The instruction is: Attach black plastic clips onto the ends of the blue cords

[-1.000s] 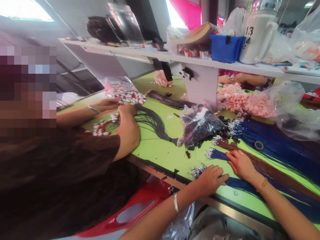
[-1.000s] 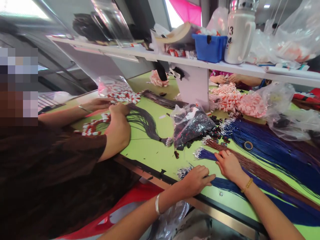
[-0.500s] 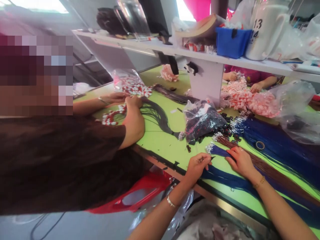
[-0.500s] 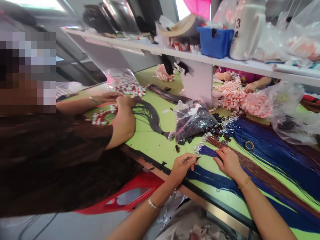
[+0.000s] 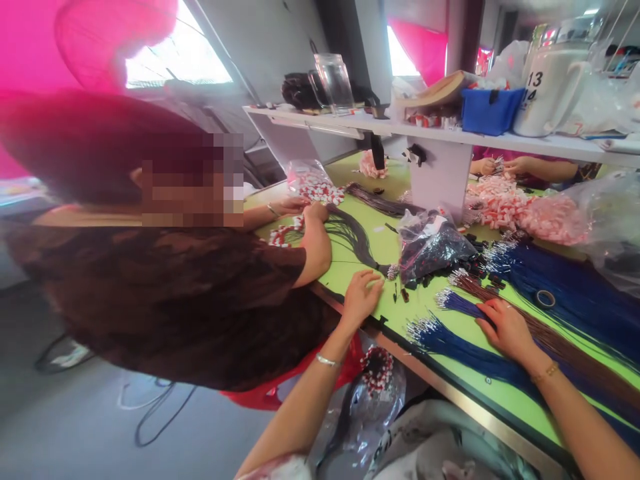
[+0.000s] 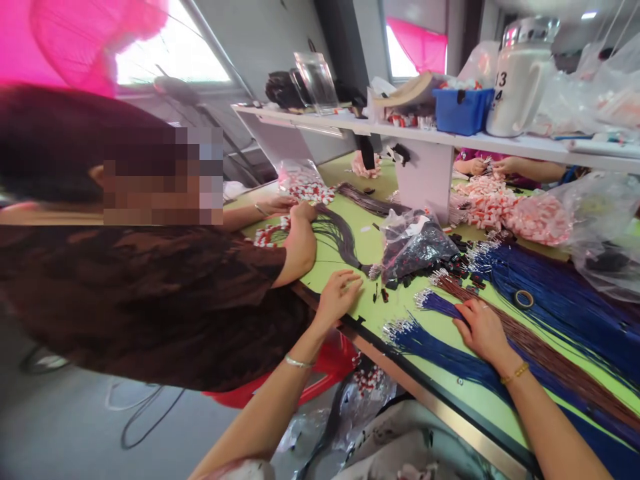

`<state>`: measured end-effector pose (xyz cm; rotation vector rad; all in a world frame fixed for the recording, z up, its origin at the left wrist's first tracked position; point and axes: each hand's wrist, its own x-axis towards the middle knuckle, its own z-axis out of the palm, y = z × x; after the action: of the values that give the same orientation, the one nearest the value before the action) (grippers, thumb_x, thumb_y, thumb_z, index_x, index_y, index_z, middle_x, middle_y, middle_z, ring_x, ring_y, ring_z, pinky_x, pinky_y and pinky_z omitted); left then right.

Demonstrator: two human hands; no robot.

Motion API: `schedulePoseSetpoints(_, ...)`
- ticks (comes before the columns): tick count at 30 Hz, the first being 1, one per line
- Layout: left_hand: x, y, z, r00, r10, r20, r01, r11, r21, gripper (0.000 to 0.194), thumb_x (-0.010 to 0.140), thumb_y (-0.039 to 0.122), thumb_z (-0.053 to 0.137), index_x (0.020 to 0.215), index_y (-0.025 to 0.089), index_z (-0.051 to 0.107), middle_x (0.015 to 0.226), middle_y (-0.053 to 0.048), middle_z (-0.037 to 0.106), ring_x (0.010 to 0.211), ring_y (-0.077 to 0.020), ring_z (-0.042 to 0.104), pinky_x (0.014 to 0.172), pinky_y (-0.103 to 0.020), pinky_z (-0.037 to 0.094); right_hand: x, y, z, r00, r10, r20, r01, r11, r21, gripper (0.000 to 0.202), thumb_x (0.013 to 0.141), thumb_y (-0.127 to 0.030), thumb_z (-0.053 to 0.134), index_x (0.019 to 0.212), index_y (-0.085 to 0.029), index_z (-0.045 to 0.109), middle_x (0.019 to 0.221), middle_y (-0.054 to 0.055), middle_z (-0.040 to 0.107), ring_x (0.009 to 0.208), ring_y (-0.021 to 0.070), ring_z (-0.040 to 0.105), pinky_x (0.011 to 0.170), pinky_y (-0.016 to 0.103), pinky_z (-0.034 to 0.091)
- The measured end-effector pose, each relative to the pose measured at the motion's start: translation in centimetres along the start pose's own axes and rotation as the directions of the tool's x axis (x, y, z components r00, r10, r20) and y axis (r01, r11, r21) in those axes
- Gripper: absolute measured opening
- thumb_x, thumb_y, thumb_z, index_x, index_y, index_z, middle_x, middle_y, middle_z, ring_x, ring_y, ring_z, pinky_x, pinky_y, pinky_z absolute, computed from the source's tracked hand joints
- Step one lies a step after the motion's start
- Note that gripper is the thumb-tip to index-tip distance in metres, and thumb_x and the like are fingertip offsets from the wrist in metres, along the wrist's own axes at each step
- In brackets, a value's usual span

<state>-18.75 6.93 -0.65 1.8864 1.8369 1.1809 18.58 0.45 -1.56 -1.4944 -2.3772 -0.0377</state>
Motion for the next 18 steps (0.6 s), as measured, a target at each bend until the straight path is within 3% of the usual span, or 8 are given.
schedulePoseSetpoints(2,0.6,-0.3,0.2,0.999,0.010,-0.044,-0.008,0.999,0.039,0.022,0.083,0.035,0.049,0.085,0.018,0.064,0.099,-0.010,0.061,0.094,-0.0225,0.059,0.083,-0.038,0.048,0.0,0.0,0.0,1.000,-0.001,-0.003,0.001,1.000,0.000,0.034,0.091,-0.039,0.044,0.111,-0.019,0.063,0.100,0.010,0.060,0.087,0.0202,0.054,0.076,0.032,0.044)
schedulePoseSetpoints(5,1.2,0.9,1.0,0.984,0.176,-0.039,-0.174,0.984,0.042,0.032,0.085,0.032,0.047,0.113,0.018,0.055,0.114,-0.012,0.056,0.106,-0.0236,0.053,0.091,-0.041,0.044,0.0,-0.1,-0.1,1.000,0.002,-0.005,-0.002,1.000,-0.004,0.036,0.091,-0.041,0.044,0.110,-0.019,0.064,0.100,0.010,0.060,0.086,0.0203,0.055,0.074,0.032,0.044)
schedulePoseSetpoints(9,2.9,3.7,3.3,0.896,0.428,0.120,-0.438,0.896,0.072,0.062,0.078,0.045,0.060,0.132,0.021,0.042,0.129,-0.013,0.048,0.119,-0.0275,0.044,0.099,-0.044,0.038,0.0,-0.2,-0.2,1.000,-0.001,0.008,0.001,1.000,-0.015,0.037,0.091,-0.042,0.043,0.112,-0.018,0.063,0.100,0.010,0.060,0.087,0.0208,0.054,0.075,0.033,0.044)
schedulePoseSetpoints(11,4.4,4.4,4.9,0.853,0.486,0.191,-0.510,0.854,0.104,0.061,0.077,0.048,0.062,0.131,0.024,0.046,0.131,-0.012,0.046,0.120,-0.0292,0.042,0.099,-0.046,0.037,0.0,-0.2,-0.2,1.000,-0.007,0.000,0.007,1.000,-0.017,0.037,0.091,-0.041,0.043,0.113,-0.018,0.063,0.100,0.011,0.059,0.088,0.0210,0.054,0.076,0.033,0.044)
schedulePoseSetpoints(12,5.3,4.4,5.7,0.853,0.480,0.205,-0.509,0.851,0.127,0.053,0.079,0.046,0.059,0.126,0.024,0.051,0.129,-0.012,0.049,0.117,-0.0291,0.044,0.097,-0.046,0.038,-0.1,-0.2,-0.1,1.000,-0.009,-0.007,0.009,1.000,-0.016,0.036,0.091,-0.040,0.043,0.113,-0.018,0.062,0.100,0.011,0.060,0.088,0.0210,0.054,0.075,0.033,0.044)
schedulePoseSetpoints(14,7.3,4.0,7.2,0.896,0.407,0.177,-0.435,0.885,0.168,0.033,0.086,0.040,0.051,0.112,0.024,0.062,0.114,-0.011,0.057,0.107,-0.0267,0.050,0.090,-0.043,0.042,-0.1,-0.2,0.0,1.000,-0.010,-0.019,0.010,1.000,-0.011,0.035,0.090,-0.039,0.044,0.112,-0.019,0.063,0.099,0.011,0.060,0.086,0.0209,0.054,0.074,0.033,0.044)
schedulePoseSetpoints(16,8.9,3.3,8.3,0.932,0.338,0.129,-0.358,0.916,0.184,0.028,0.088,0.036,0.046,0.102,0.023,0.066,0.104,-0.010,0.060,0.100,-0.0255,0.052,0.087,-0.042,0.044,-0.2,-0.1,0.1,1.000,-0.008,-0.024,0.008,1.000,-0.002,0.034,0.090,-0.038,0.044,0.112,-0.019,0.063,0.099,0.010,0.060,0.086,0.0205,0.054,0.074,0.033,0.044)
schedulePoseSetpoints(18,9.9,2.7,8.8,0.940,0.326,0.105,-0.339,0.928,0.156,0.027,0.087,0.035,0.048,0.102,0.022,0.066,0.102,-0.010,0.060,0.098,-0.0250,0.052,0.087,-0.042,0.044,-0.2,-0.1,0.1,1.000,-0.004,-0.023,0.004,1.000,0.004,0.033,0.090,-0.038,0.044,0.111,-0.019,0.063,0.099,0.010,0.060,0.086,0.0202,0.054,0.074,0.032,0.044)
